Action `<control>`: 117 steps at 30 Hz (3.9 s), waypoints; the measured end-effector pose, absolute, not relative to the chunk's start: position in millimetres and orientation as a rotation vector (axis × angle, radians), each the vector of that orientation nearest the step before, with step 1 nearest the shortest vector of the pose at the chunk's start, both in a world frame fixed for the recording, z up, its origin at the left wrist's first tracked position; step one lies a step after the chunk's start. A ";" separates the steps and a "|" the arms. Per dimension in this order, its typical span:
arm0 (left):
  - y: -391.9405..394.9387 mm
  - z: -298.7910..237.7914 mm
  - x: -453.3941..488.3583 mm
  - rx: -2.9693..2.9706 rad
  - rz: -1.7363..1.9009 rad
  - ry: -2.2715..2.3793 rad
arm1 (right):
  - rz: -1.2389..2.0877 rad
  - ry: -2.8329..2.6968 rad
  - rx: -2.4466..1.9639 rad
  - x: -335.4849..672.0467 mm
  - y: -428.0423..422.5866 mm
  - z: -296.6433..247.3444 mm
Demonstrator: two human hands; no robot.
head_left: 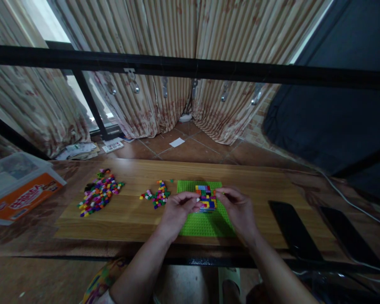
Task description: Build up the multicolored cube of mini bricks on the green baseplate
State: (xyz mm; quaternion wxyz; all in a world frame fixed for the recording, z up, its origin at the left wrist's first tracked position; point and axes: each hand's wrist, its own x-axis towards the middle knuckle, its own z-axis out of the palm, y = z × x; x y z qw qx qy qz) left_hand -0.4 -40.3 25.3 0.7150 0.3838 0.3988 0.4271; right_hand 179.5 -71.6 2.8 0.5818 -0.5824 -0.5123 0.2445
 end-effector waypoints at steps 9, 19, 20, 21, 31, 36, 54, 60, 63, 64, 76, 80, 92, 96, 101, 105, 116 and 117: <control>-43.2 24.5 6.8 0.897 0.924 0.805 | 0.650 -1.471 -1.312 155.9 -87.1 24.6; -41.3 16.2 11.5 0.985 0.962 0.848 | 0.512 -1.518 -1.345 165.5 -85.6 21.3; -40.0 15.2 10.7 0.996 0.975 0.875 | 0.492 -1.494 -1.369 170.1 -84.3 20.0; -38.5 14.3 9.5 1.015 0.993 0.909 | 0.473 -1.470 -1.394 175.0 -82.8 18.2; -41.3 14.0 -0.1 1.927 1.007 1.116 | 0.492 -1.466 -1.459 186.6 -73.9 2.8; -45.8 10.4 2.5 2.233 0.880 1.140 | 0.499 -1.504 -1.495 185.5 -70.5 -0.6; -45.4 5.8 3.8 2.205 0.859 1.151 | 0.585 -1.305 -1.465 184.3 -63.8 -8.8; -46.8 5.8 3.7 2.197 0.857 1.153 | 0.640 -1.277 -1.498 183.7 -61.2 -5.4; -46.9 4.7 3.4 2.192 0.853 1.159 | 0.650 -1.296 -1.502 183.2 -60.7 -4.7; -46.8 4.1 3.1 2.189 0.852 1.158 | 0.656 -1.292 -1.494 183.2 -60.7 -4.9; -49.9 9.6 3.5 2.439 0.903 1.158 | 0.790 -0.759 -1.424 191.9 -58.6 1.8; -55.0 10.7 8.3 2.606 0.794 1.207 | 0.834 -0.776 -1.409 187.9 -58.1 2.0; -63.7 6.8 18.7 2.667 0.710 1.365 | 0.798 -0.889 -1.476 188.1 -60.3 1.4; -68.6 10.0 16.3 2.599 0.723 1.319 | 0.725 -0.838 -1.498 188.1 -65.0 6.5; -57.0 13.7 -1.6 2.428 0.841 1.399 | 0.536 -0.901 -1.532 182.9 -71.7 10.0; -22.7 12.1 -43.9 2.205 0.814 1.651 | 0.365 -1.029 -1.483 179.2 -76.1 7.1; 7.0 -7.7 -70.7 2.404 0.466 1.659 | 0.134 -1.335 -1.376 169.9 -78.1 4.2; 5.9 -8.4 -67.4 2.415 0.441 1.691 | 0.138 -1.327 -1.377 170.1 -77.8 3.8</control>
